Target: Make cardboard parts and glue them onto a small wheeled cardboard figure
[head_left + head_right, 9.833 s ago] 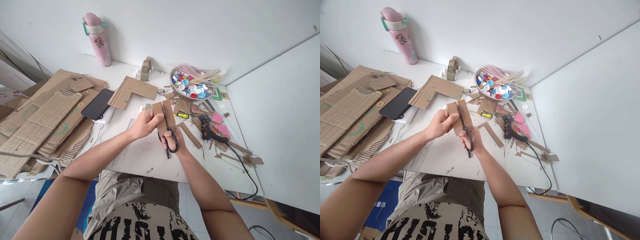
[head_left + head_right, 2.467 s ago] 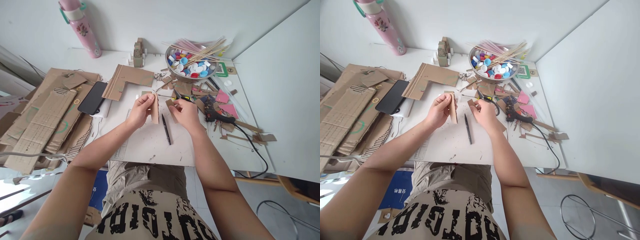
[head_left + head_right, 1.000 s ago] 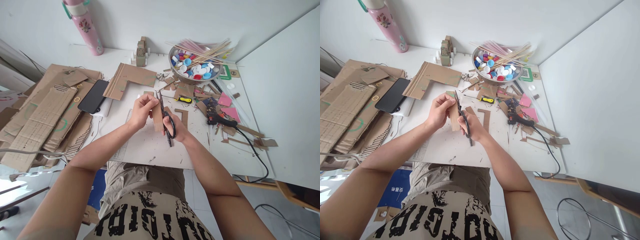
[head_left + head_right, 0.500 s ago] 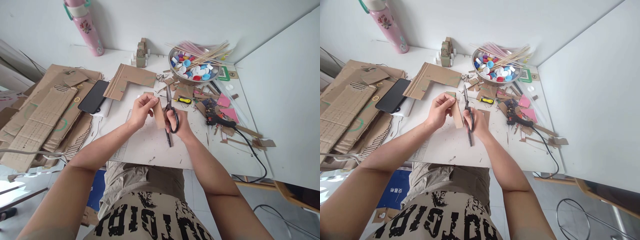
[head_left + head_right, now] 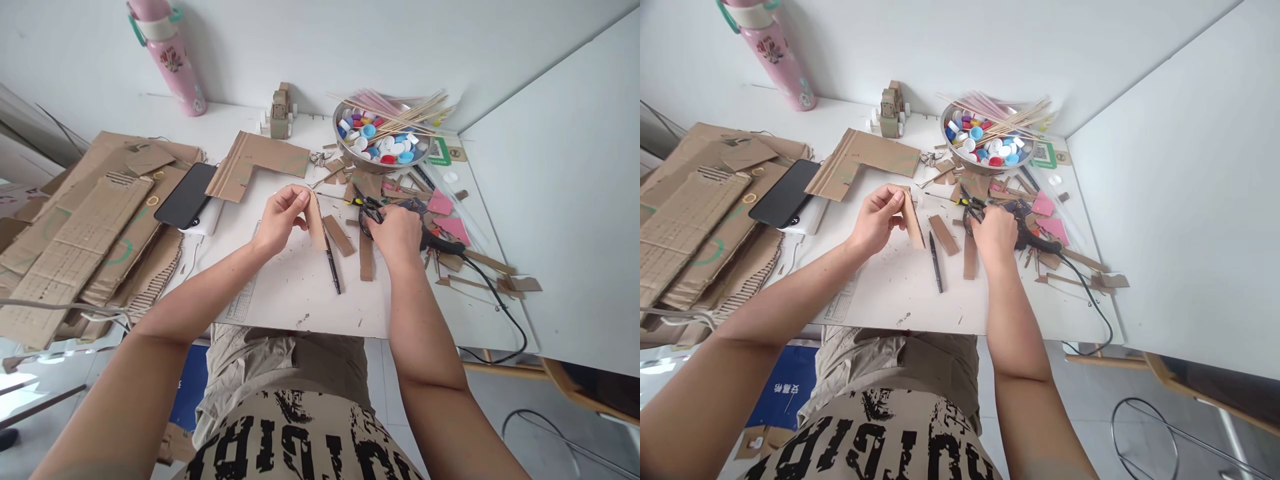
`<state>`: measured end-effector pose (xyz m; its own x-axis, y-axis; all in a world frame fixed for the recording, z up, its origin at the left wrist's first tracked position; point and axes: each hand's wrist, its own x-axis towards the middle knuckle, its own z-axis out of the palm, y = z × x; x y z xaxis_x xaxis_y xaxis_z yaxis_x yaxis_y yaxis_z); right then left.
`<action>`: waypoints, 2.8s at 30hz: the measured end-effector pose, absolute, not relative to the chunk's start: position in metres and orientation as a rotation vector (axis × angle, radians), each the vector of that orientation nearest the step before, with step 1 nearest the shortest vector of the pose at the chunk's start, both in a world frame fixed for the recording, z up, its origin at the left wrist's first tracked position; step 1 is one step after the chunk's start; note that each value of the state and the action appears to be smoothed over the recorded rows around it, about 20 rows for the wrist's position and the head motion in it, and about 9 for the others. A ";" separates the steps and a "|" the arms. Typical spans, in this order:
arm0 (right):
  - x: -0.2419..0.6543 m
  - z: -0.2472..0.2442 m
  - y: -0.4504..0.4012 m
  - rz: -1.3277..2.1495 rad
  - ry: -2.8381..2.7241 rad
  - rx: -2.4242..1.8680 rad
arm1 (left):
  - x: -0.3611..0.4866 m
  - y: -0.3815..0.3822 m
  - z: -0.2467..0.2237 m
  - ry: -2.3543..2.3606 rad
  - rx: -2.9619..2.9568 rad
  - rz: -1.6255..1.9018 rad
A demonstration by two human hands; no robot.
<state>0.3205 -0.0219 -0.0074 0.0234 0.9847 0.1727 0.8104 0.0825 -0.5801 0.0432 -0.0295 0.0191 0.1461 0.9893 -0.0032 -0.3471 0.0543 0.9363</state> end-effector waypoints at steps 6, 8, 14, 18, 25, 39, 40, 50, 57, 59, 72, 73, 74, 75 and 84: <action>0.278 0.019 -0.036 0.391 -1.734 -1.671 | 0.045 -0.029 0.016 0.805 1.001 1.201; 0.255 0.026 -0.045 0.641 -1.754 -1.478 | 0.046 -0.030 0.015 0.793 1.024 1.189; 0.216 0.022 -0.067 0.955 -1.737 -1.237 | 0.048 -0.033 0.018 0.749 1.157 1.204; 0.220 0.018 -0.068 0.637 -1.782 -1.377 | 0.052 -0.036 0.020 0.805 1.148 1.219; 0.215 0.017 -0.067 0.277 -2.044 -1.567 | 0.060 -0.051 0.021 0.908 1.258 1.095; 0.216 0.010 -0.054 0.930 -1.530 -1.071 | 0.044 -0.048 0.031 0.919 1.412 1.124; 0.216 0.012 -0.053 0.973 -1.496 -1.056 | 0.045 -0.049 0.029 0.908 1.400 1.124; 0.218 0.020 -0.047 1.275 -1.389 -0.941 | 0.046 -0.044 0.017 0.894 1.333 1.173; 0.215 0.015 -0.044 1.323 -1.290 -0.978 | 0.047 -0.041 0.014 0.859 1.332 1.121; 0.214 0.013 -0.043 1.327 -1.270 -0.989 | 0.048 -0.039 0.011 0.850 1.316 1.124; 0.205 0.006 -0.044 1.290 -1.203 -1.001 | 0.050 -0.034 0.005 0.813 1.224 1.191; 0.205 0.006 -0.045 1.295 -1.206 -1.000 | 0.050 -0.035 0.006 0.813 1.223 1.194; 0.205 0.007 -0.045 1.299 -1.205 -0.998 | 0.050 -0.036 0.007 0.817 1.222 1.198; 0.205 0.007 -0.045 1.302 -1.204 -0.997 | 0.050 -0.036 0.007 0.824 1.223 1.199; 0.209 0.005 -0.043 1.297 -1.229 -0.992 | 0.048 -0.038 0.006 0.862 1.232 1.165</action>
<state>0.2088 -0.0432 0.0049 -0.1126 0.9898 0.0869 -0.1398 0.0708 -0.9876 0.0478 -0.0376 0.0059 0.2307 0.9682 0.0969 -0.1903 -0.0527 0.9803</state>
